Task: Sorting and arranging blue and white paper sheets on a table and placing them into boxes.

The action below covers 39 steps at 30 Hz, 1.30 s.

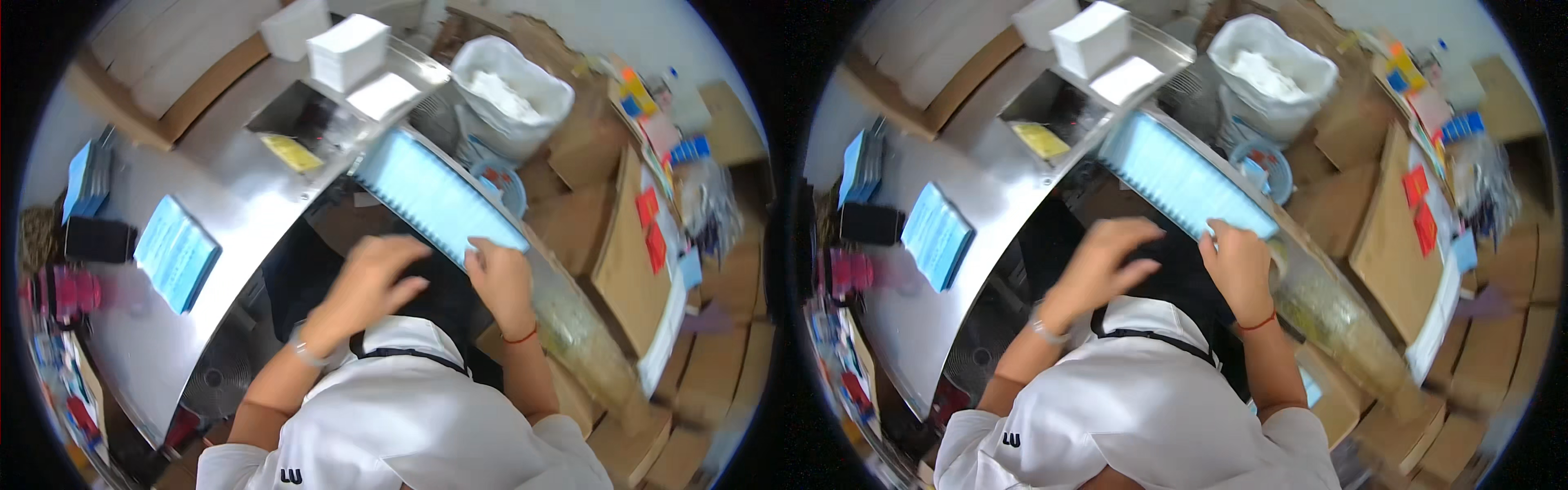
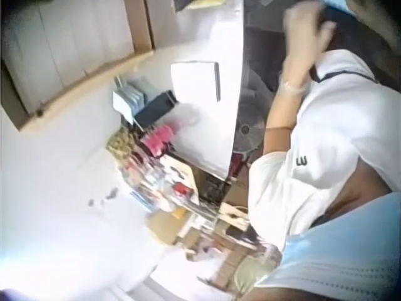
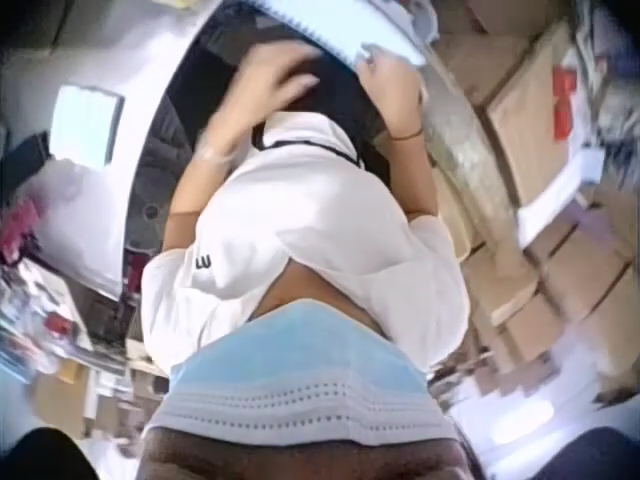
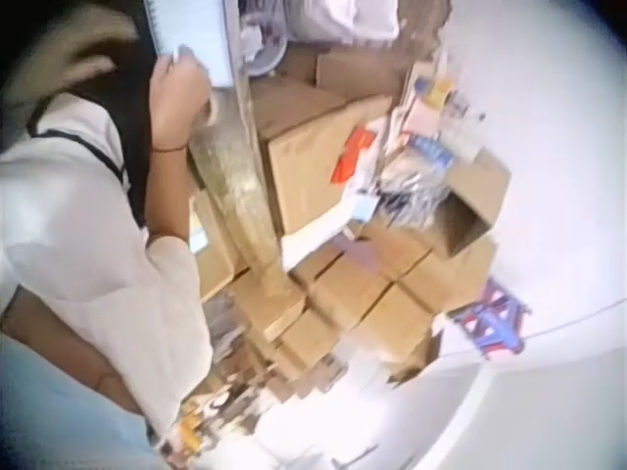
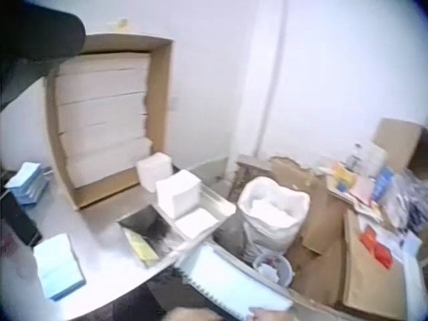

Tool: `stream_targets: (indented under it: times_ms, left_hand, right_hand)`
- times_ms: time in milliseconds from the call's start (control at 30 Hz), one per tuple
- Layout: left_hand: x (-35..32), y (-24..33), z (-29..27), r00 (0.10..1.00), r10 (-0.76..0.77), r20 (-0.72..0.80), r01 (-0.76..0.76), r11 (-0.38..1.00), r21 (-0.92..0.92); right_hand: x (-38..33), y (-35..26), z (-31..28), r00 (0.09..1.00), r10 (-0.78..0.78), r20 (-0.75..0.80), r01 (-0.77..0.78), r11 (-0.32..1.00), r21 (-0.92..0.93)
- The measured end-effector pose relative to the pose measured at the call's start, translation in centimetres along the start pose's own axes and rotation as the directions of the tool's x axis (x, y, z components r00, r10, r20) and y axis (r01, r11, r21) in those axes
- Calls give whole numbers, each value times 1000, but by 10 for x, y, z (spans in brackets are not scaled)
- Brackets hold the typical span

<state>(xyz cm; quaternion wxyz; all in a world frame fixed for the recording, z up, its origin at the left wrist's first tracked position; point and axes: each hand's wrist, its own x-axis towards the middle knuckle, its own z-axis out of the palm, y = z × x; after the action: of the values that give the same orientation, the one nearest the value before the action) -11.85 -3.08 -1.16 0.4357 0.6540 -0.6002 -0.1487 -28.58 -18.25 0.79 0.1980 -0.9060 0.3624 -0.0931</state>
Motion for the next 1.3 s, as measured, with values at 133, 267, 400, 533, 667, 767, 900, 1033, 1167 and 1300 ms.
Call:
stream_targets:
  times_ms: [133,267,400,533,667,767,900,1033,1167,1300]
  left_hand:
    - [-82,-51,-105,631,-231,-741,714,546,438]
    - [-116,-66,-139,405,-439,-802,914,189,359]
    - [-118,-64,-156,340,-462,-819,940,161,300]
    - [-96,-62,-155,333,-529,-781,927,31,374]
    - [-141,-101,-207,245,-496,-833,944,-72,321]
    - [-154,-114,-252,425,-188,-885,905,110,411]
    - [-147,-97,-241,394,-368,-842,886,-91,454]
    - [-141,-70,-190,444,-307,-842,893,223,390]
    - [-113,-64,-160,445,-562,-697,871,90,484]
    - [-120,-70,-156,451,-565,-691,852,42,521]
  right_hand:
    - [128,-62,10,810,-415,-414,519,837,176]
    - [218,-96,62,714,-539,-446,468,842,-268]
    - [197,-96,82,849,-463,-254,426,885,-187]
    - [205,-88,42,968,-35,-250,172,813,555]
    - [242,-128,25,704,-484,-520,574,819,14]
    - [271,-143,43,647,-589,-484,604,783,-147]
    - [292,-147,63,624,-613,-484,636,758,-141]
    - [295,-147,64,636,-677,-371,591,736,-329]
    - [300,-144,47,591,-728,-348,603,685,-410]
    - [279,-138,36,696,-663,-278,599,748,-285]
